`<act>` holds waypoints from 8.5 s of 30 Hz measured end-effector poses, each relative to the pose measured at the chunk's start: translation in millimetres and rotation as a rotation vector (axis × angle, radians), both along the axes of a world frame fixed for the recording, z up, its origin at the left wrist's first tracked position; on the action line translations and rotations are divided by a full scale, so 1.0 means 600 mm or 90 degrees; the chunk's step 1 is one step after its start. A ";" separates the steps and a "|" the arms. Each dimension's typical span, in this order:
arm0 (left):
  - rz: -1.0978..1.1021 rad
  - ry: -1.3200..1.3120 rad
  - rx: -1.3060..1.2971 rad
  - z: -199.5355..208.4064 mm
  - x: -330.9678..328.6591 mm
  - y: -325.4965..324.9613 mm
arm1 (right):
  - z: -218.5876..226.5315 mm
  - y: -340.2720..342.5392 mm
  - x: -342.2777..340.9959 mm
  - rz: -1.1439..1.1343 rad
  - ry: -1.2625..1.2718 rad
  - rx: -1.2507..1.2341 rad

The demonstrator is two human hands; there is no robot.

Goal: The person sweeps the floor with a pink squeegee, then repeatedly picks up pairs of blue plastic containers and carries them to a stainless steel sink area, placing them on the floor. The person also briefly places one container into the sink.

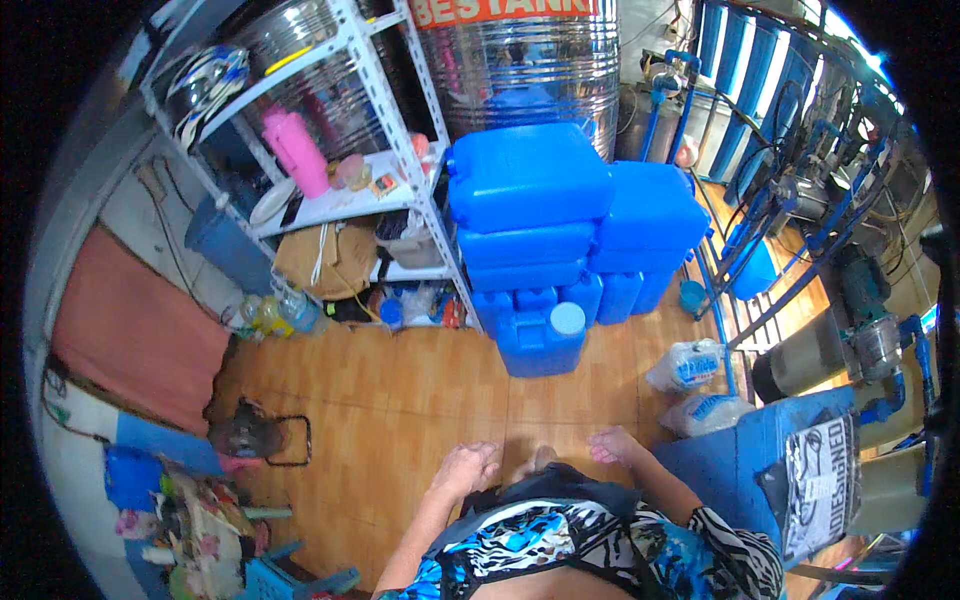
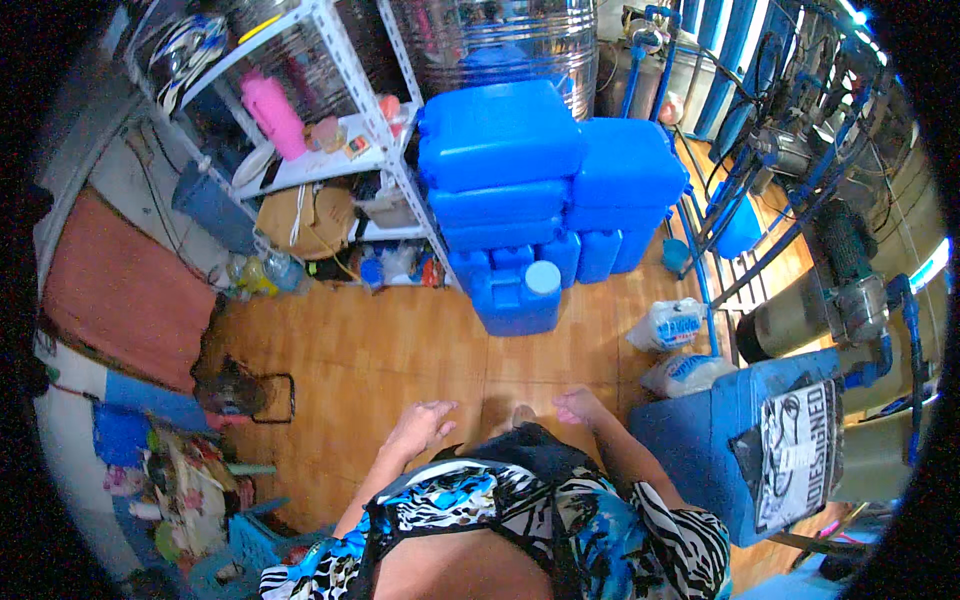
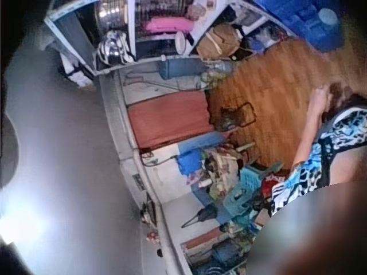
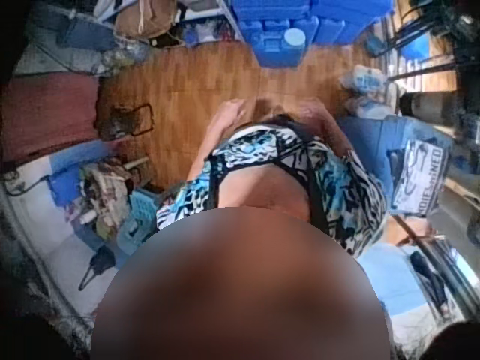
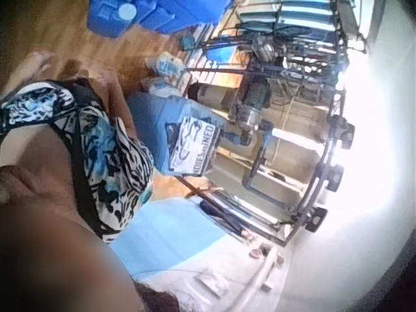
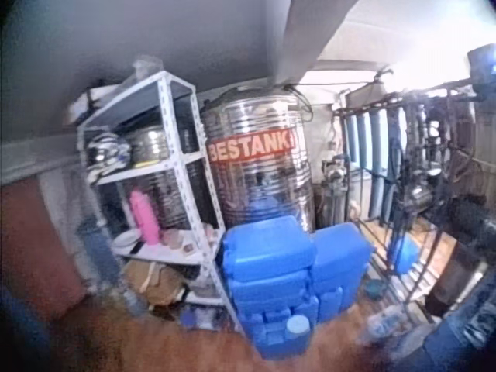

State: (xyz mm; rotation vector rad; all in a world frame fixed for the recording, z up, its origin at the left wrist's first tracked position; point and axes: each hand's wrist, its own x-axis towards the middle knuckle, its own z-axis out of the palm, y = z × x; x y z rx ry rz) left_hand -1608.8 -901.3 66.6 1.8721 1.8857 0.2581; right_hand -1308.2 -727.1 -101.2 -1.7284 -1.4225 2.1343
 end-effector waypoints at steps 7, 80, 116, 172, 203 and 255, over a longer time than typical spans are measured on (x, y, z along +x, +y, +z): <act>-0.044 -0.109 0.003 0.039 -0.095 0.215 | -0.026 0.207 -0.152 0.057 0.398 -0.296; -0.424 0.323 0.128 -0.124 0.176 1.297 | 0.224 0.236 -0.076 -0.905 -0.174 0.111; -0.627 0.294 0.194 -0.188 0.529 1.336 | 0.166 0.149 -0.115 -0.822 -0.319 -0.017; -1.021 -0.430 -0.388 -0.079 0.236 0.545 | 0.112 -0.142 -0.266 -1.498 -0.144 -0.034; -0.020 -0.720 -0.077 0.094 -0.021 1.049 | 0.028 -0.481 -0.372 -1.886 -0.099 -0.061; -0.747 -0.478 -0.341 0.099 1.395 -0.400 | -0.120 -1.399 0.712 -1.897 -0.160 -0.137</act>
